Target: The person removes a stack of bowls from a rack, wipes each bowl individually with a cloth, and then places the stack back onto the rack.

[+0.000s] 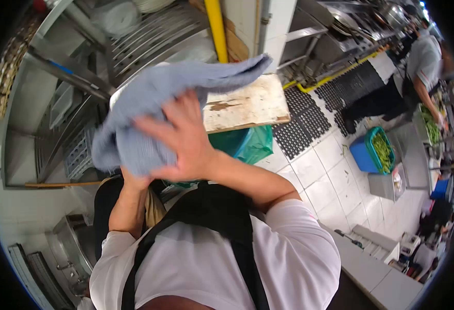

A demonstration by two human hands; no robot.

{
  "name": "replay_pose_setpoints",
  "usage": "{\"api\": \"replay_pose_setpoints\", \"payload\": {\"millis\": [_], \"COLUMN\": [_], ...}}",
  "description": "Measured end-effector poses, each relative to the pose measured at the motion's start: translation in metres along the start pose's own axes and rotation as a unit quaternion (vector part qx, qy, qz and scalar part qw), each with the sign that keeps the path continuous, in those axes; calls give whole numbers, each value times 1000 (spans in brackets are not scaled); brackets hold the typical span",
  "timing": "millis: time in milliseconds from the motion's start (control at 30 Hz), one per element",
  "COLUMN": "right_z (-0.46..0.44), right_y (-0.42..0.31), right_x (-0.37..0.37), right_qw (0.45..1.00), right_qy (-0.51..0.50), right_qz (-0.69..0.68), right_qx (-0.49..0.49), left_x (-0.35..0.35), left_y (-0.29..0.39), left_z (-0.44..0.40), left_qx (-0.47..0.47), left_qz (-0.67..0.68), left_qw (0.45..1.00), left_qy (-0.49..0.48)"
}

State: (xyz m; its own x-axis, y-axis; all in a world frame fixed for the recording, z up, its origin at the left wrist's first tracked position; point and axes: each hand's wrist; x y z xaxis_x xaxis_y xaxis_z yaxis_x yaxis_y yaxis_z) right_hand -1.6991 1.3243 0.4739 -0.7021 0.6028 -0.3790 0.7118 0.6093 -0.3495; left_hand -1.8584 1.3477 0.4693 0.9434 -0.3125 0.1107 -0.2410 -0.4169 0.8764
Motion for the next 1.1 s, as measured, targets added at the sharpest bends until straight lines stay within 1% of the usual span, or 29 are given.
{"api": "replay_pose_setpoints", "payload": {"millis": [33,67,100,133,167,200,233,267,300,333,367,400,433,467,500,533,567,600,633,700,767,833,867,900,933,967,1000,1033,1100], "right_z": [-19,-26,-22,-23,-18,14,68,108,110,108,111,128,152,167,171,171,173,176,184,204,199,197,187,175,161,146,131,114,69], "right_y": [7,17,36,45,54,75,103,119,107,83,68,69,76,77,68,56,46,41,42,45,35,36,36,35,36,38,38,40,47], "right_x": [-12,-8,-18,-27,-33,-21,-5,0,-14,-33,-47,-56,-63,-69,-76,-83,-89,-96,-105,-119,-118,-109,-102,-100,-100,-98,-95,-91,-80], "right_qw": [997,969,964,839,770,891,943,964,963,895,767,764,706,642,639,639,636,622,618,619,605,647,648,648,661,674,673,677,741], "right_qy": [-6,109,54,40,72,93,0,-96,-102,-98,-85,-89,-110,-131,-135,-112,-89,-87,-92,-231,-256,-325,-290,-306,-276,-243,-181,-187,-167], "right_qz": [-44,-141,-123,-370,-473,-229,-98,33,32,-148,-316,-316,-383,-447,-446,-433,-421,-449,-451,-510,-515,-407,-408,-413,-401,-389,-439,-439,-480], "right_qx": [63,169,228,397,422,382,319,246,246,410,552,555,585,610,612,625,640,635,637,550,550,557,573,562,572,579,567,560,438], "left_x": [17,0,0,2,6,14,25,33,37,42,45,38,33,39,42,46,49,52,54,49,50,48,46,45,40,33,21,6,-28], "left_y": [13,7,3,0,-2,-3,-2,-4,-10,-19,-29,-46,-69,-89,-112,-138,-154,-159,-169,-189,-197,-195,-189,-178,-160,-141,-121,-103,-63], "left_z": [0,-6,0,3,3,1,-4,-9,-15,-22,-30,-38,-47,-54,-50,-44,-37,-34,-31,-20,-16,-16,-13,-11,-11,-10,-5,0,10], "left_qx": [-142,-131,-118,-119,-117,-119,-112,-106,-106,-132,-158,-198,-231,-242,-246,-120,5,-24,-31,39,34,53,60,71,56,62,90,119,231], "left_qz": [238,142,156,201,246,252,307,359,361,305,247,64,-122,-283,-281,-340,-393,-417,-419,-489,-487,-493,-492,-488,-466,-425,-399,-368,-483], "left_qw": [960,971,966,956,945,943,933,920,919,939,953,967,941,878,879,876,855,824,824,763,770,756,769,782,805,846,876,901,844], "left_qy": [37,-140,-169,-176,-181,-181,-151,-119,-114,-94,-75,-147,-217,-299,-297,-319,-338,-383,-380,-421,-410,-428,-405,-382,-362,-317,-254,-195,-10]}}
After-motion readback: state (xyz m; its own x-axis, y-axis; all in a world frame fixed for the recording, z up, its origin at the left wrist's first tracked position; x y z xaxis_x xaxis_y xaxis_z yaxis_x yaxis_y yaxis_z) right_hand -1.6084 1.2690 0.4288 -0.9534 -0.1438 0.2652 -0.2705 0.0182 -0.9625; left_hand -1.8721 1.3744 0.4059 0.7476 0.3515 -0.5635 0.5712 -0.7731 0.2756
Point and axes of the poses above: each hand's wrist, its own z-axis away from the middle knuckle, its own x-axis out of the palm, y = z × x, and after that the axes turned 10 degrees about z, right-handed
